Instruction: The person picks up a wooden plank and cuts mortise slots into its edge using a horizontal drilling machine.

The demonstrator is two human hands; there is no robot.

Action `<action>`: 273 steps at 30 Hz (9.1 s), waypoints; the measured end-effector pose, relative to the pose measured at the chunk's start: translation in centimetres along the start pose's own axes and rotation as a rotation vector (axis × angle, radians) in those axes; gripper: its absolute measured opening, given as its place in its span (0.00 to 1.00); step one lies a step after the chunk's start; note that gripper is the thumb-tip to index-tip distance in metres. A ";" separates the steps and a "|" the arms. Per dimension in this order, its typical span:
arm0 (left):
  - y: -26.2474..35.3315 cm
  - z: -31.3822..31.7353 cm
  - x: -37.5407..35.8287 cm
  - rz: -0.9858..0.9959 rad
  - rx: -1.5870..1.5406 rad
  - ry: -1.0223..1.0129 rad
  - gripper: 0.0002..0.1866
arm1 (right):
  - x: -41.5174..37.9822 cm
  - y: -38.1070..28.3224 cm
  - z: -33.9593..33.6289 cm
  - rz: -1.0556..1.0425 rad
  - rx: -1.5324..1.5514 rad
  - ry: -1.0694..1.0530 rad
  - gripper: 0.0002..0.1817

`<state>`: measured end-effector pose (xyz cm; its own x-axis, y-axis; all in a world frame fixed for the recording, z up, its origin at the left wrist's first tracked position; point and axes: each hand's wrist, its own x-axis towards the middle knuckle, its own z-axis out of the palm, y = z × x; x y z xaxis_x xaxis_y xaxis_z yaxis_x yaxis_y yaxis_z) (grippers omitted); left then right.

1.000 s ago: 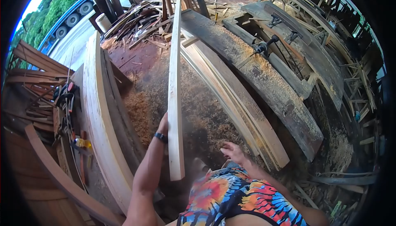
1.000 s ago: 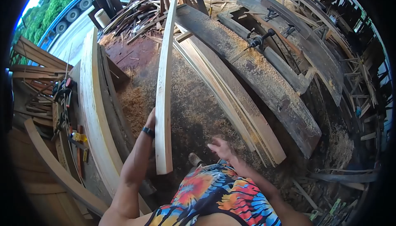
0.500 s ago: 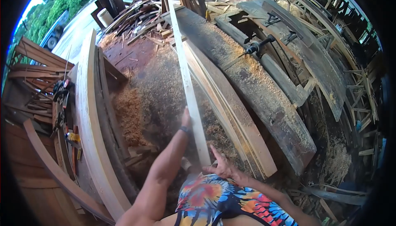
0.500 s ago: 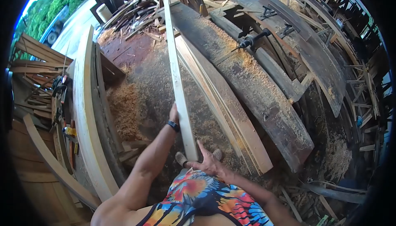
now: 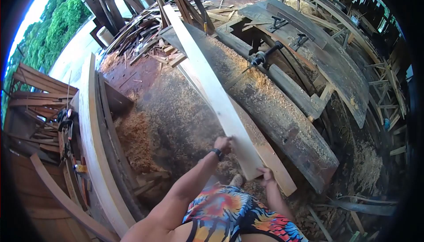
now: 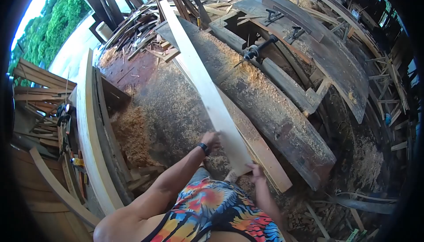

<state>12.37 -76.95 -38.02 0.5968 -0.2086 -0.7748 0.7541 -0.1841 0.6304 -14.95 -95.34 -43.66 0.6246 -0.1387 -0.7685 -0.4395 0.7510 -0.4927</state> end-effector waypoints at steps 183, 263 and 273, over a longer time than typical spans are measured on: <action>64.0 -18.0 47.3 1.318 2.003 -0.783 0.48 | 35.6 -26.9 26.4 -0.378 0.063 1.627 0.24; 53.2 -3.8 39.1 1.399 1.788 -0.908 0.47 | 30.3 -27.3 31.7 -0.542 -0.126 1.617 0.15; 53.1 -3.9 39.4 1.426 1.775 -0.914 0.46 | 30.6 -27.5 31.6 -0.607 -0.119 1.640 0.19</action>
<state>76.96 -91.22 -35.23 -0.2588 -0.9554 -0.1425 -0.9231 0.2012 0.3278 36.65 -99.85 -40.72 -0.5030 -0.8639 -0.0245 -0.4994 0.3137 -0.8076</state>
